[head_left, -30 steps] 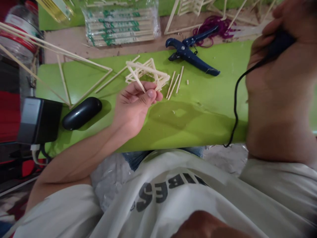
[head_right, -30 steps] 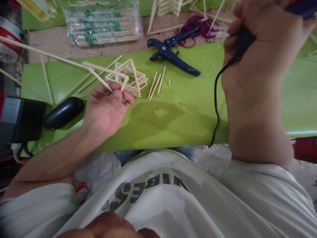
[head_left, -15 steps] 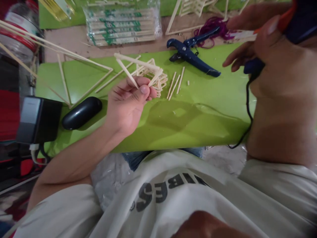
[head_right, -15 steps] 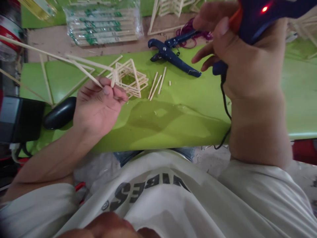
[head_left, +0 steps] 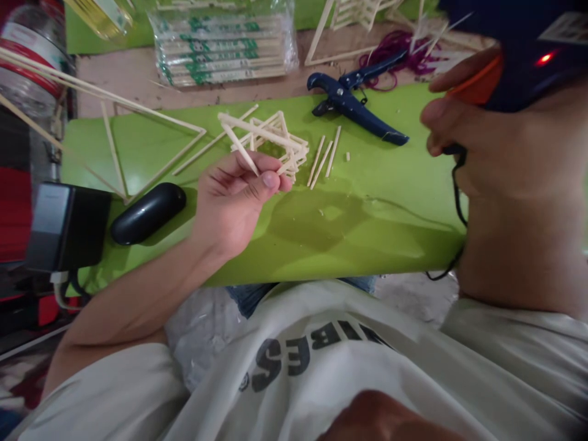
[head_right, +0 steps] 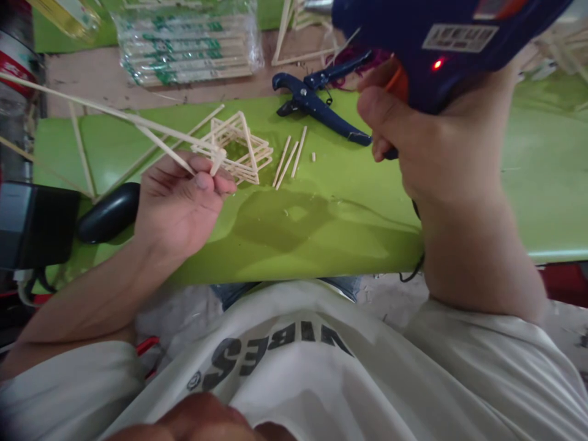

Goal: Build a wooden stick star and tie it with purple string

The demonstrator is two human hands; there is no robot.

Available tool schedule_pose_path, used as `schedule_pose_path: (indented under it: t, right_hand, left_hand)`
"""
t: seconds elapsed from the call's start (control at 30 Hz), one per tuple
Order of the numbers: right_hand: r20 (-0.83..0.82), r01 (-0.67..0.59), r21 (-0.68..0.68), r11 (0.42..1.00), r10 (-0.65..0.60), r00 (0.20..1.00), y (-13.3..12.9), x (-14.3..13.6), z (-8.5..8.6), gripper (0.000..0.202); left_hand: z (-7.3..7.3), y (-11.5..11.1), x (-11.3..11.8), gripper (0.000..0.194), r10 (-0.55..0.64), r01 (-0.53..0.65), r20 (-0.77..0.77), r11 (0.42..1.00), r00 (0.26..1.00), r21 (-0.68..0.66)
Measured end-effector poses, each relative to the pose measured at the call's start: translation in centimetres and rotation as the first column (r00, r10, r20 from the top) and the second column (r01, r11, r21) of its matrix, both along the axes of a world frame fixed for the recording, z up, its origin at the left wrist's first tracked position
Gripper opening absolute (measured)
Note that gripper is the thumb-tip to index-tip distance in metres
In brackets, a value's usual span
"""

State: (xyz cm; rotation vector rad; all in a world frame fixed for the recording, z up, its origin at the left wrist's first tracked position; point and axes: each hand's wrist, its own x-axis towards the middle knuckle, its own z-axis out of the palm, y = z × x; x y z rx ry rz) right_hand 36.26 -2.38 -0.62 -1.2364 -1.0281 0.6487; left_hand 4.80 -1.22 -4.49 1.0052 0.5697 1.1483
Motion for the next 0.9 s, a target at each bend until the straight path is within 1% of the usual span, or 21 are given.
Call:
schedule_pose_path:
  t: [0.1, 0.2, 0.33, 0.47, 0.53, 0.63, 0.73, 0.9]
  right_hand:
    - [0.074, -0.126, 0.060, 0.990, 0.121, 0.990, -0.8, -0.3, -0.5, 0.030]
    - [0.067, -0.201, 0.025, 0.979, 0.199, 0.978, -1.4, 0.0, -0.9, 0.030]
    - [0.026, -0.235, -0.081, 0.968, 0.238, 0.971, -1.8, -0.1, -0.9, 0.030]
    - [-0.100, -0.313, -0.173, 0.934, 0.300, 0.949, -2.7, -1.3, -0.3, 0.039]
    - [-0.139, -0.380, -0.186, 0.906, 0.358, 0.923, -3.2, -1.8, -0.2, 0.040]
    - [-0.150, -0.443, -0.200, 0.874, 0.419, 0.895, -3.8, -2.2, -0.3, 0.034]
    - [-0.141, -0.477, -0.218, 0.851, 0.456, 0.879, -4.3, -2.4, -0.6, 0.027]
    - [-0.124, -0.510, -0.208, 0.835, 0.495, 0.860, -4.8, -2.4, -0.5, 0.020]
  left_hand:
    - [0.0, 0.0, -0.1, 0.016, 0.010, -0.011, -0.026, 0.999, 1.000, -0.033]
    - [0.3, 0.0, 0.0, 0.014, 0.029, -0.031, -0.030, 0.998, 0.999, -0.060]
    - [0.6, 0.2, 0.1, 0.017, 0.050, -0.055, -0.050, 0.994, 0.997, -0.090]
    - [0.6, 0.4, 0.0, 0.018, 0.042, -0.047, -0.049, 0.992, 0.998, -0.119]
    - [0.6, 0.5, -0.1, 0.015, 0.045, -0.053, -0.056, 0.988, 0.997, -0.145]
    - [0.7, 0.5, -0.2, 0.013, 0.037, -0.046, -0.052, 0.985, 0.998, -0.166]
    - [0.8, 0.5, -0.2, 0.014, 0.014, -0.019, -0.031, 0.986, 0.999, -0.164]
    - [1.0, 0.5, -0.1, 0.015, 0.031, -0.038, -0.043, 0.984, 0.999, -0.171]
